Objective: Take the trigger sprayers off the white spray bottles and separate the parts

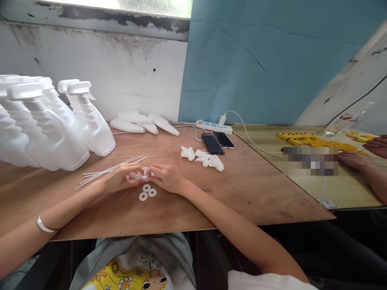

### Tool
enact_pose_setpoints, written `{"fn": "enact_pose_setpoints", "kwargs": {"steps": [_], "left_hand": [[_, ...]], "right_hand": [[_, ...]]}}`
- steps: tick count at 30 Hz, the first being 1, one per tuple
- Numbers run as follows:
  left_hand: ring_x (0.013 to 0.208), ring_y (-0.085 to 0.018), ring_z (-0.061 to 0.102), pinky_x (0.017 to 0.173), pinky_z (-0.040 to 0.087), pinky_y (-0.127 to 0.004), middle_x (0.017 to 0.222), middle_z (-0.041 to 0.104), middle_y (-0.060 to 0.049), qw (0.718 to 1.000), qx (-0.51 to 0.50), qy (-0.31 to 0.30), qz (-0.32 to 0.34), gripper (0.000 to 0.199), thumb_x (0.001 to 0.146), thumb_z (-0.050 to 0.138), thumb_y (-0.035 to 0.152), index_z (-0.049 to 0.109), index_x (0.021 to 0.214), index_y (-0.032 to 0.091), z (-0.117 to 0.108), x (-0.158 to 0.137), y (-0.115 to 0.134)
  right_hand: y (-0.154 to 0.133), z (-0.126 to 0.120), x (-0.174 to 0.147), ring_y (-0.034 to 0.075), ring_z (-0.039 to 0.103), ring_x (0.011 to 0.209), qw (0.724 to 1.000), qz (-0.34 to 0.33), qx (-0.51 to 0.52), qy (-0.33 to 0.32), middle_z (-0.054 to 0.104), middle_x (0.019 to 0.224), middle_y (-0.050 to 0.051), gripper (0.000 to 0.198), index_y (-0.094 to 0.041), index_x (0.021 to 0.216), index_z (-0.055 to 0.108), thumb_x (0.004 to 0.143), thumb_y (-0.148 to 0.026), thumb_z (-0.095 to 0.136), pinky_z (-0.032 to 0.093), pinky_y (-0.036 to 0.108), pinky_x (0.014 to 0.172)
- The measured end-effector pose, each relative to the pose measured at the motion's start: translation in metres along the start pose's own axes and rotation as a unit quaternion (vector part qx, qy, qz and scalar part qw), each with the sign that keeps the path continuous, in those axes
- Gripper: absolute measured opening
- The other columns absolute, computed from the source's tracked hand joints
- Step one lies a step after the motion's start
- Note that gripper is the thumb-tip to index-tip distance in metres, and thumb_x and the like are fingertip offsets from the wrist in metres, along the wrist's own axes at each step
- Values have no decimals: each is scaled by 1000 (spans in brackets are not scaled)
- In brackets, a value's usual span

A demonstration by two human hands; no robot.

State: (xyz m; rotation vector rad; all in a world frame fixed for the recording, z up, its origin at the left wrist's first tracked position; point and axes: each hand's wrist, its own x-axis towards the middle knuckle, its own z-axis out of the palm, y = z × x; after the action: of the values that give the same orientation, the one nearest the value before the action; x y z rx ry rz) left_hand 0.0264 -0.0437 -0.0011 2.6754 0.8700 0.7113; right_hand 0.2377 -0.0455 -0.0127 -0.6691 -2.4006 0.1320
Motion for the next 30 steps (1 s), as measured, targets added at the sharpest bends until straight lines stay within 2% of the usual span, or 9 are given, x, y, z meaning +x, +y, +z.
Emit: {"fn": "enact_pose_setpoints", "kwargs": {"steps": [4,9,14,17,20,30], "left_hand": [[72,-14,59,64,44,-22,81,61,0,1000,20,16,-9,16,79,54,30,52,91,20,2,-2,0],[75,-15,61,63,45,-22,89,64,-3,999,49,7,3,19,82,52,31,51,97,20,1,-5,3],[69,-17,62,59,45,-25,84,65,-5,994,109,1,21,19,84,49,31,52,95,17,-3,-4,5],[66,-17,61,57,45,-25,79,64,-5,991,133,8,24,19,85,47,32,52,93,16,-2,-4,4],[65,-16,60,56,44,-24,78,63,-4,993,116,14,19,18,84,49,31,52,93,16,-1,-4,4],[66,-14,60,56,44,-22,76,63,-1,998,69,9,1,17,83,51,34,55,90,19,-2,-4,4]], "right_hand": [[0,4,-3,14,61,68,999,11,-33,11,64,84,3,16,-19,93,50,89,-33,45,43,22,60],[-1,6,-5,14,60,63,998,21,-41,32,62,77,3,20,-17,94,47,86,-35,50,43,23,58],[-7,2,0,16,61,78,999,31,-34,3,63,91,5,18,-18,98,47,85,-29,52,45,25,67],[-8,0,2,19,59,88,997,39,-68,-16,62,98,7,21,-17,103,48,86,-31,50,45,28,72],[-8,0,3,19,59,85,994,43,-99,-31,62,96,6,22,-18,103,51,87,-32,49,45,28,70],[-12,-1,4,16,59,79,995,27,-90,-22,63,91,4,11,-18,93,53,86,-27,50,42,25,66]]}}
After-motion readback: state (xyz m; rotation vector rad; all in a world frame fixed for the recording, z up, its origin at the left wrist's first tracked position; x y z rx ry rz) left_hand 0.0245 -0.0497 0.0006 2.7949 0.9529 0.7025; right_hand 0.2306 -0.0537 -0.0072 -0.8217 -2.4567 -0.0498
